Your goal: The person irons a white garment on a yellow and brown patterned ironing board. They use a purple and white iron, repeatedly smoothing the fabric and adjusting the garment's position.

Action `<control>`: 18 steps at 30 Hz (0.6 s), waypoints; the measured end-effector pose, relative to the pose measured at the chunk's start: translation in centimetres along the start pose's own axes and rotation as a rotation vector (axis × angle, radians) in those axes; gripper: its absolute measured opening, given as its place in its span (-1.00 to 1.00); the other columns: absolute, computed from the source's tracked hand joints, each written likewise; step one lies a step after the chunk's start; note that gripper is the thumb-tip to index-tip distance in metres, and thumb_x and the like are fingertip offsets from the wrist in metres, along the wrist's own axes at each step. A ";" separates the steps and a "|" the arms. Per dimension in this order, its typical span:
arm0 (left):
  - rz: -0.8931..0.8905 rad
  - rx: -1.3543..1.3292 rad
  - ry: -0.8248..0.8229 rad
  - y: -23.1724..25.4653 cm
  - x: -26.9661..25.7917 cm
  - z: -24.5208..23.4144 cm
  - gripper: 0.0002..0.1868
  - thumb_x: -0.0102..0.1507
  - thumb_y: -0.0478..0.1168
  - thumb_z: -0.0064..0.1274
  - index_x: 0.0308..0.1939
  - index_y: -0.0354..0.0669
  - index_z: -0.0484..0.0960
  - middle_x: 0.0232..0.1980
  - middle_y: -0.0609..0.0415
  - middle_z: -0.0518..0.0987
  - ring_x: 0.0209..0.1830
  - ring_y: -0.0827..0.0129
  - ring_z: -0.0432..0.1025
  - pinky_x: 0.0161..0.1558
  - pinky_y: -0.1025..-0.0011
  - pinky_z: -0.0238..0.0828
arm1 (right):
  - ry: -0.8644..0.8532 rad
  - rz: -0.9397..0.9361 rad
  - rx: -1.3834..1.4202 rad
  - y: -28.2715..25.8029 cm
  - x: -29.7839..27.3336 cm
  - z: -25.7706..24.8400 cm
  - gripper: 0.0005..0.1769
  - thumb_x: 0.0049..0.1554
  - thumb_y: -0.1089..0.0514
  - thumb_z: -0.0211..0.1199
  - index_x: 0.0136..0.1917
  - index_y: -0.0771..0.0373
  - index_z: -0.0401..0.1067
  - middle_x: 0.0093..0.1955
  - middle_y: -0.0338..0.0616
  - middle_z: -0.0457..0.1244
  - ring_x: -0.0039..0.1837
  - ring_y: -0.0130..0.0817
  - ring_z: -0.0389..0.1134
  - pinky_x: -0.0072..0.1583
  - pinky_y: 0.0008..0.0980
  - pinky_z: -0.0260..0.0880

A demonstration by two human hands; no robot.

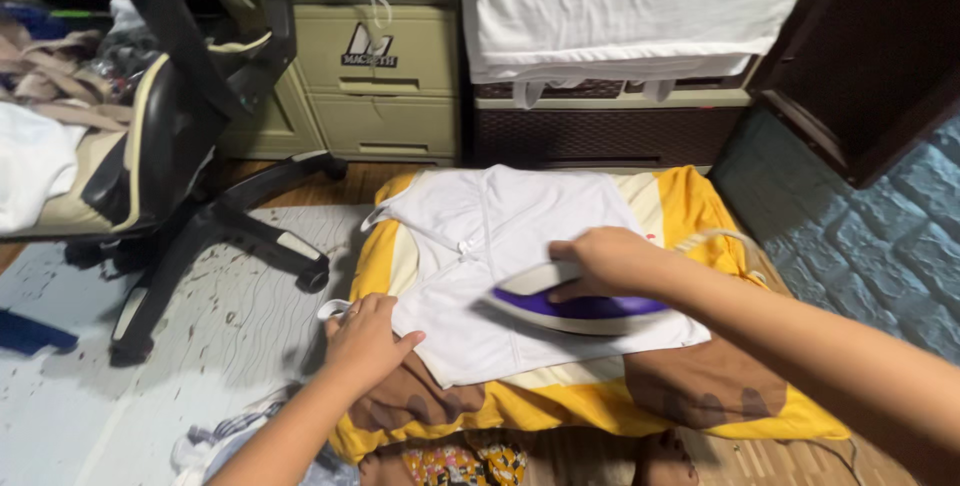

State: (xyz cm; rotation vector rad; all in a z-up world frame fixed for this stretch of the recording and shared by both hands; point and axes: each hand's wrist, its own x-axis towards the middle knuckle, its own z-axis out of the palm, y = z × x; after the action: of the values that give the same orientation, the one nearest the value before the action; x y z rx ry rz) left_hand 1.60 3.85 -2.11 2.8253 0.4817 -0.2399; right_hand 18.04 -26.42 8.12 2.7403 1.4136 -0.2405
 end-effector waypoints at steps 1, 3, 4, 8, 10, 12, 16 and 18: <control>0.018 -0.003 0.001 -0.6 0.1 0.2 -0.15 0.21 0.30 0.10 0.46 0.02 0.25 0.56 0.14 0.20 0.60 0.30 0.05 0.50 -0.20 -0.15 | 0.055 -0.059 0.035 -0.8 1.3 0.2 -0.30 -0.10 -0.35 0.47 0.18 0.05 0.47 -0.19 0.10 0.40 -0.05 0.10 0.44 -0.01 -0.02 0.42; 0.037 -0.019 0.003 -1.3 0.1 0.4 -0.17 0.20 0.24 0.13 0.45 0.05 0.24 0.56 0.18 0.17 0.59 0.31 0.02 0.47 -0.25 -0.16 | 0.000 -0.186 0.018 -3.6 4.3 1.5 -0.36 -0.15 -0.31 0.49 0.09 0.05 0.53 -0.16 0.04 0.40 -0.05 0.09 0.44 -0.03 0.01 0.42; 0.038 -0.032 0.003 -1.5 0.0 0.4 -0.17 0.20 0.22 0.13 0.45 0.05 0.23 0.57 0.19 0.15 0.59 0.32 0.02 0.45 -0.27 -0.15 | -0.002 -0.179 0.020 -5.0 5.4 2.3 -0.37 -0.13 -0.30 0.48 0.09 0.07 0.53 -0.17 0.04 0.40 -0.05 0.09 0.44 -0.02 0.00 0.42; 0.021 -0.058 0.008 -2.5 -0.3 1.0 -0.14 0.17 0.16 0.17 0.46 0.01 0.21 0.56 0.23 0.15 0.57 0.32 0.03 0.42 -0.30 -0.15 | 0.151 0.041 -0.006 -7.8 8.3 4.3 -0.36 -0.02 -0.28 0.45 0.12 0.22 0.49 -0.17 0.04 0.40 -0.07 0.07 0.47 -0.05 -0.03 0.48; 0.057 -0.085 0.042 -3.1 0.2 1.4 -0.31 0.25 0.09 0.10 0.40 0.02 0.30 0.51 0.24 0.23 0.51 0.32 0.14 0.40 -0.29 -0.09 | 0.057 -0.077 -0.008 -7.6 8.1 3.8 -0.33 -0.09 -0.29 0.47 0.14 0.15 0.49 -0.16 0.04 0.40 -0.06 0.08 0.46 -0.03 -0.01 0.46; 0.084 -0.124 0.094 -3.9 1.2 1.5 -0.49 0.29 0.00 0.05 0.31 0.03 0.44 0.43 0.25 0.35 0.41 0.31 0.26 0.37 -0.23 0.01 | -0.026 -0.204 -0.031 -7.5 7.8 2.7 -0.30 -0.11 -0.28 0.47 0.19 0.10 0.48 -0.17 0.05 0.40 -0.06 0.09 0.45 -0.02 -0.01 0.45; 0.073 -0.184 0.156 -4.9 3.4 1.9 -0.72 0.27 -0.12 0.07 0.05 0.04 0.66 0.23 0.21 0.50 0.23 0.24 0.42 0.26 -0.08 0.19 | -0.109 -0.221 -0.089 -8.6 7.7 1.9 -0.33 -0.07 -0.29 0.45 0.18 0.13 0.49 -0.14 0.04 0.40 -0.02 0.06 0.45 0.01 -0.03 0.46; 0.039 -0.192 0.151 -5.0 4.0 2.4 -0.78 0.25 -0.14 0.12 -0.05 0.00 0.70 0.18 0.16 0.52 0.19 0.19 0.43 0.22 -0.05 0.22 | -0.077 -0.120 -0.077 -10.1 8.2 2.5 -0.33 -0.05 -0.29 0.45 0.17 0.16 0.49 -0.11 0.03 0.40 0.01 0.05 0.46 0.02 -0.04 0.47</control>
State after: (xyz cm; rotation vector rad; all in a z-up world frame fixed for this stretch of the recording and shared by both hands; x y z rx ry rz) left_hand 3.38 8.91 -6.35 2.6725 0.4542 0.0274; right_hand 14.22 -14.28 4.62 2.5601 1.5347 -0.2868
